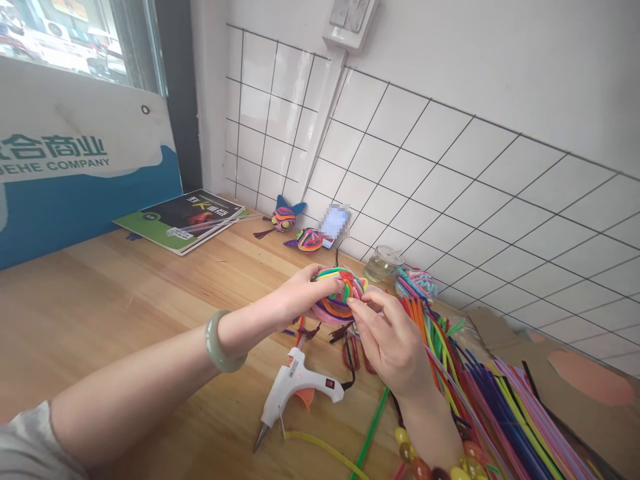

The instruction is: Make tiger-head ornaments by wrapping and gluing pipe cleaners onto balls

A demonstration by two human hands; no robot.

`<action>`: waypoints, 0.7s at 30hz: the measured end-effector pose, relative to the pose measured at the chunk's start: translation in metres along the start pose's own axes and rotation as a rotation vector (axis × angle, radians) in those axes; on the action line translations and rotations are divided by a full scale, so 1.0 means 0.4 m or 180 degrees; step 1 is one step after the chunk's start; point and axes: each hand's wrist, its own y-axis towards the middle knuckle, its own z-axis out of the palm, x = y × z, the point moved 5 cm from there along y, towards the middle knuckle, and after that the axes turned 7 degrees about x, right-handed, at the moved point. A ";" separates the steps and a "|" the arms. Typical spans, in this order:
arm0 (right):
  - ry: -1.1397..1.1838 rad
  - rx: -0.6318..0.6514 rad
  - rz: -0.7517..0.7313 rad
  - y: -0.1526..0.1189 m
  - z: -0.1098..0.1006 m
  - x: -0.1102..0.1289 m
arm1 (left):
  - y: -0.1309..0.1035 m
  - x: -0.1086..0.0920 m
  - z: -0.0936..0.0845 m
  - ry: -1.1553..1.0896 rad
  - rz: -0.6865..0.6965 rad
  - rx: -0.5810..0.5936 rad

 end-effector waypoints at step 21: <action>0.0006 -0.0026 0.0017 -0.002 0.001 -0.003 | 0.003 0.006 -0.002 0.0054 0.0007 0.0014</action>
